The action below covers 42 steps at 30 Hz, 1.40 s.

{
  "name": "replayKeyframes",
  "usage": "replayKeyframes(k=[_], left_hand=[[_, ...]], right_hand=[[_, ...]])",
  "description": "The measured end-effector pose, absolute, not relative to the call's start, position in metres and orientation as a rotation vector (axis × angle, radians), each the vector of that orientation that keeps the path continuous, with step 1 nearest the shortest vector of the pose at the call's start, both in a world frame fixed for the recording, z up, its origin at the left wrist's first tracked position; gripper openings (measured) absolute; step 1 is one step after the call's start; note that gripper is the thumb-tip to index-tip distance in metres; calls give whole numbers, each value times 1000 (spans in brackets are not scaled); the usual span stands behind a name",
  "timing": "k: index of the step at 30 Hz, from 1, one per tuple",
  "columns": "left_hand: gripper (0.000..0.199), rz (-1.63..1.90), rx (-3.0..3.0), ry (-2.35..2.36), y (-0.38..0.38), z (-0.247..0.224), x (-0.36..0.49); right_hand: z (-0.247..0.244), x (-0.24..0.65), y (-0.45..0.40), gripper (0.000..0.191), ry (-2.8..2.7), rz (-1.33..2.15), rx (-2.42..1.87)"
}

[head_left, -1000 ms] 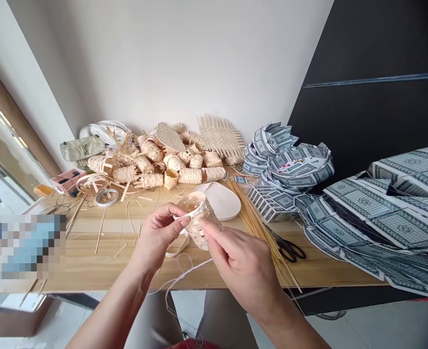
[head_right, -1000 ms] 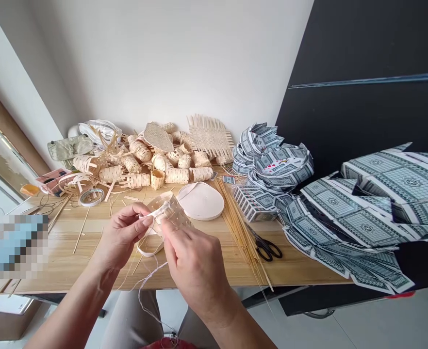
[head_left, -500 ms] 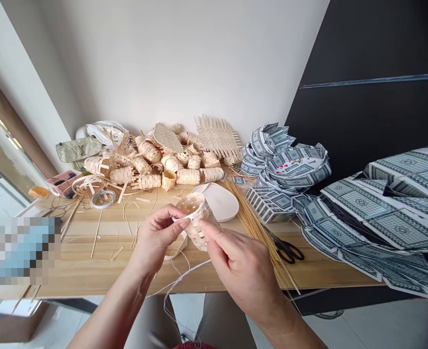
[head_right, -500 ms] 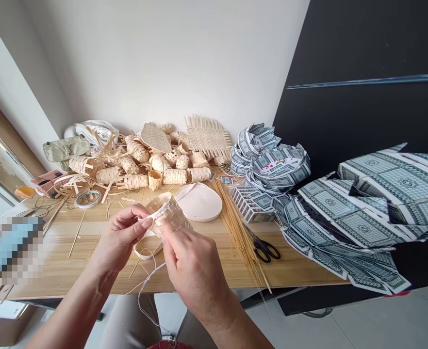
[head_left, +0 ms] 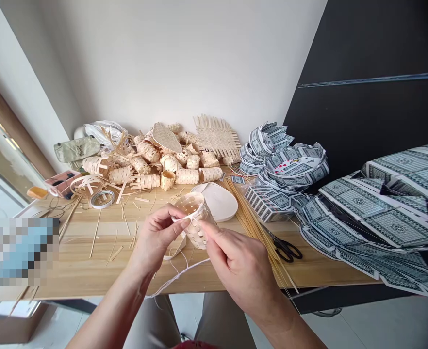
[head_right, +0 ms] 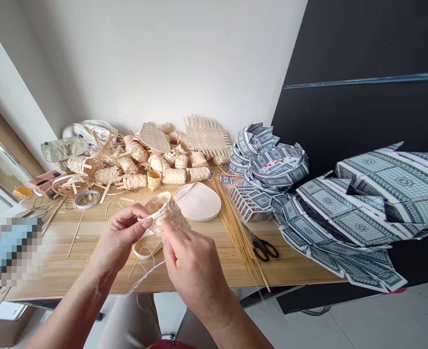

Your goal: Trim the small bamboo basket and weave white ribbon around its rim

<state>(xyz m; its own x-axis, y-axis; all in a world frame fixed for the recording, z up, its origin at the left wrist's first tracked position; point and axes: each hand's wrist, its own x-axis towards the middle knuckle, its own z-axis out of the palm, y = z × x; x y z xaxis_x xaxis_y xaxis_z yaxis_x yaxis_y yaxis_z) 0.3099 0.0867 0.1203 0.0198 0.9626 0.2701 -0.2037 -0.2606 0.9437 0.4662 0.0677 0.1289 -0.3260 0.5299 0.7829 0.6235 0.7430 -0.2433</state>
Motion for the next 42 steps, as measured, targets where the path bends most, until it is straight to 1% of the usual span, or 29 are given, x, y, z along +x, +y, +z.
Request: replayKeyframes(k=[5,10,14,16,20,24,31,36,39,42], left_hand=[[15,1504,1442,933,86,120,310],[8,1646,1998,1179,84,118,311],[10,1684,2369,1329,82,113,313],[11,1665,2464,1374,81,109,315],[13,1664,2518,1392,78,105,320],[13,1654,2525,1302,77,102,323],[12,1660,2549,1365,81,100,314],[10,1678,2588,1377,82,99,310],[11,1665,2597,1353,81,97,311],[14,1642,2634,1300,80,93,311]], right_hand=[[127,467,69,30,-1991,-154,-885],[124,464,69,28,-1947,-127,-890],[114,462,68,21,-1863,-41,-950],[109,462,67,21,-1832,-2,-996],[102,463,65,23,-1792,16,-1044],[100,461,69,21,-1773,40,-1057],[99,457,67,14,-1764,394,-1074],[95,459,64,26,-1675,636,-1071],[94,458,67,28,-1603,752,-1061],[92,454,71,29,-1576,789,-1071]])
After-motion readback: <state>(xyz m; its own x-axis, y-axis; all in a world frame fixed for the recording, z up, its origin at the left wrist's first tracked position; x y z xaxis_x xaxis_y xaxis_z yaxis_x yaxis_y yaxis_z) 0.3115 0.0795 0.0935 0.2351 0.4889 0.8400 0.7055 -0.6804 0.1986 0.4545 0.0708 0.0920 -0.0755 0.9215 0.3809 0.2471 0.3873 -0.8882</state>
